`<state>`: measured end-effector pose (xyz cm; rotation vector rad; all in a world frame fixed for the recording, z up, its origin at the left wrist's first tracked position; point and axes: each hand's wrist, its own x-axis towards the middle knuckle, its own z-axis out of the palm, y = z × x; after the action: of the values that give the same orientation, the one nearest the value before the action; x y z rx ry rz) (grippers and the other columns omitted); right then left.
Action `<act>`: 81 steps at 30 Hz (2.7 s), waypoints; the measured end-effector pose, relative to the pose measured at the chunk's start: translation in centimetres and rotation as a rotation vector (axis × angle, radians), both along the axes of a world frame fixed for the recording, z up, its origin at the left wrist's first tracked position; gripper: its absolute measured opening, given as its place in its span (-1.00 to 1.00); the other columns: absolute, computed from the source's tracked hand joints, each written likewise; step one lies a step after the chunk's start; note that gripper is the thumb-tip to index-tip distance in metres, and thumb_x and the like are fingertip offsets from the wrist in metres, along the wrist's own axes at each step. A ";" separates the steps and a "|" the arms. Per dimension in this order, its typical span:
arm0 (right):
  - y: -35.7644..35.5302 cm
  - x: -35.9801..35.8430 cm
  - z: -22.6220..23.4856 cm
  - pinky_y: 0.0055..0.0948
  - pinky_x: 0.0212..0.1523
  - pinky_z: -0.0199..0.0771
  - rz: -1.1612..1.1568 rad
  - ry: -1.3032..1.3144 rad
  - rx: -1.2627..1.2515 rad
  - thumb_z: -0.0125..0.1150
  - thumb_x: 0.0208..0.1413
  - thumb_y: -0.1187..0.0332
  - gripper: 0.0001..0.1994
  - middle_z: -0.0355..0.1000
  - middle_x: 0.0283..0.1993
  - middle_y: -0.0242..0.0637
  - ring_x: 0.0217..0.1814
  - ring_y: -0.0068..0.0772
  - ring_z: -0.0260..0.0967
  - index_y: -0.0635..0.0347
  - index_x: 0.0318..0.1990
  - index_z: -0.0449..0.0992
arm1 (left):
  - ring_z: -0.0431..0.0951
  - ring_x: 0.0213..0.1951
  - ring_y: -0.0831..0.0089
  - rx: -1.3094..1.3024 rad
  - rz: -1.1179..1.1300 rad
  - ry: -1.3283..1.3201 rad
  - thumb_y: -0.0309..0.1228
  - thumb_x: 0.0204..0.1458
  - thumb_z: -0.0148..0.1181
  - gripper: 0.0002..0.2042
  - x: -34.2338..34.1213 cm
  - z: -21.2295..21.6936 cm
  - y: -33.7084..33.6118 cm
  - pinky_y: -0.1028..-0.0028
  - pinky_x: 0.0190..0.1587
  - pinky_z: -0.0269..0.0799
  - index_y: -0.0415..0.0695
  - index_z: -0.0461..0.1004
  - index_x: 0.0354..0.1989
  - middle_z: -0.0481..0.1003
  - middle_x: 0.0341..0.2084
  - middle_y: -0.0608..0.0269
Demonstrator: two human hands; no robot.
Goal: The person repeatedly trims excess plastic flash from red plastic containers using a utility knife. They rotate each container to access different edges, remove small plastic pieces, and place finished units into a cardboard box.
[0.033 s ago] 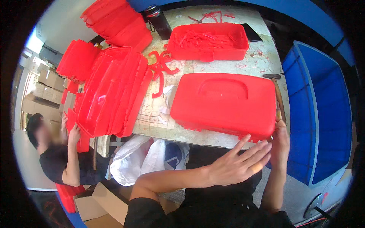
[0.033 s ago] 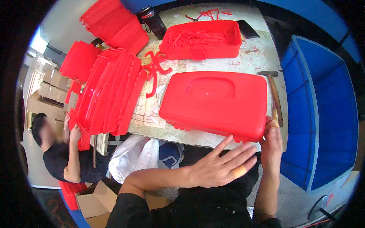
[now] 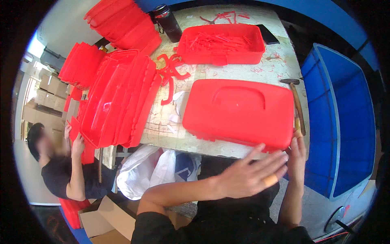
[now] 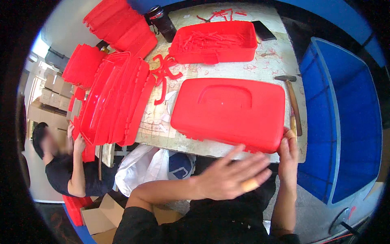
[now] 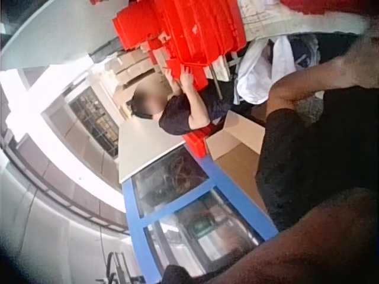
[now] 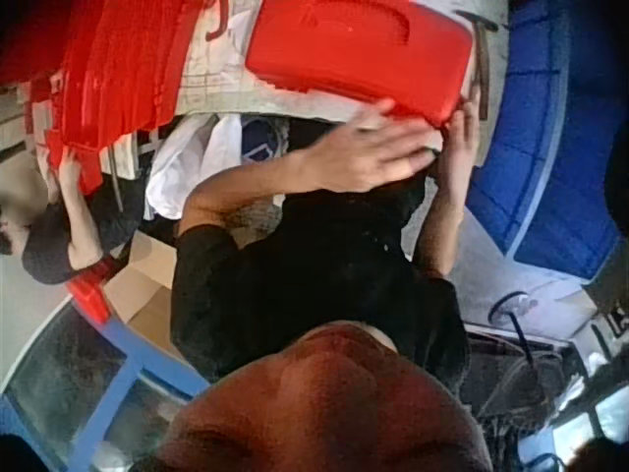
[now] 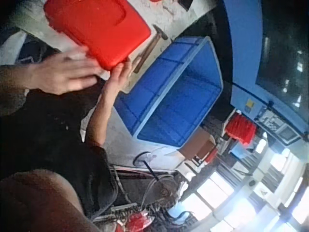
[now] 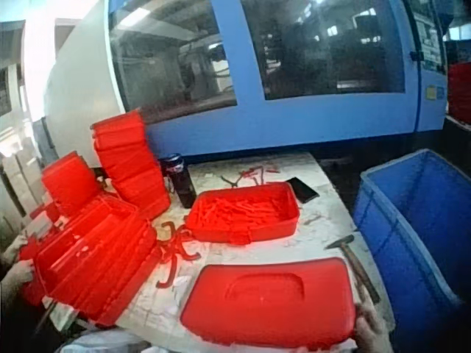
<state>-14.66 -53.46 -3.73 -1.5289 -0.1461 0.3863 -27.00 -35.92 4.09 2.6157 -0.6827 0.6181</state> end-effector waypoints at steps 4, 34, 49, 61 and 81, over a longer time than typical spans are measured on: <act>-1.6 -0.7 -1.2 -0.19 0.31 0.27 -0.163 -0.512 -0.656 0.13 0.22 0.42 -0.64 0.28 0.31 -0.01 0.36 -0.07 0.25 0.24 0.17 0.42 | 0.60 -0.20 0.14 -0.492 0.674 0.008 -0.57 0.05 0.23 -0.82 0.4 -1.7 14.8 0.16 -0.17 0.48 -0.19 0.54 -0.15 0.57 -0.30 0.02; -3.2 -1.7 0.0 -0.36 0.05 0.48 0.021 -0.434 -0.488 0.04 0.30 0.46 -0.85 0.50 -0.02 -0.22 0.04 -0.32 0.46 0.15 -0.06 0.51 | 0.56 -0.22 0.40 -1.179 0.932 -0.542 -0.49 0.26 0.04 -0.83 -1.2 -6.5 27.3 0.34 -0.02 0.52 -0.35 0.45 -0.11 0.57 -0.22 0.07; 1.3 -4.8 5.6 -0.34 -0.40 0.54 0.544 -0.452 -0.381 0.34 0.02 0.49 -0.77 0.54 -0.44 -0.15 -0.49 -0.27 0.57 0.29 -0.15 0.52 | 0.60 -0.01 0.16 -0.712 0.077 0.124 -0.46 0.10 0.24 -0.71 -0.8 -3.6 8.7 0.23 0.10 0.46 -0.22 0.54 0.01 0.59 -0.08 0.01; 4.4 0.5 -0.9 -0.22 0.14 0.43 0.026 -0.740 -0.642 0.16 0.22 0.51 -0.76 0.49 0.06 -0.07 0.12 -0.11 0.46 0.19 0.04 0.54 | 0.68 -0.15 0.28 -0.299 0.380 -0.170 -0.41 -0.12 0.46 -0.85 -1.6 -9.5 15.9 0.25 -0.02 0.55 -0.18 0.62 -0.45 0.66 -0.32 0.17; 4.4 0.1 -1.8 -0.06 0.37 0.22 -0.026 -0.737 -0.567 0.12 0.23 0.51 -0.72 0.43 0.20 -0.06 0.35 -0.01 0.29 0.24 0.09 0.52 | 0.46 0.14 -0.01 -0.310 1.040 0.521 -0.04 -0.10 0.45 -0.17 1.9 -5.0 16.1 0.15 0.12 0.42 -0.29 0.26 0.28 0.38 0.13 -0.22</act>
<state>-14.53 -49.01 -5.52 -2.1787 -0.6319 -0.1999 -25.15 -19.84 -0.94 2.4914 0.9062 0.2143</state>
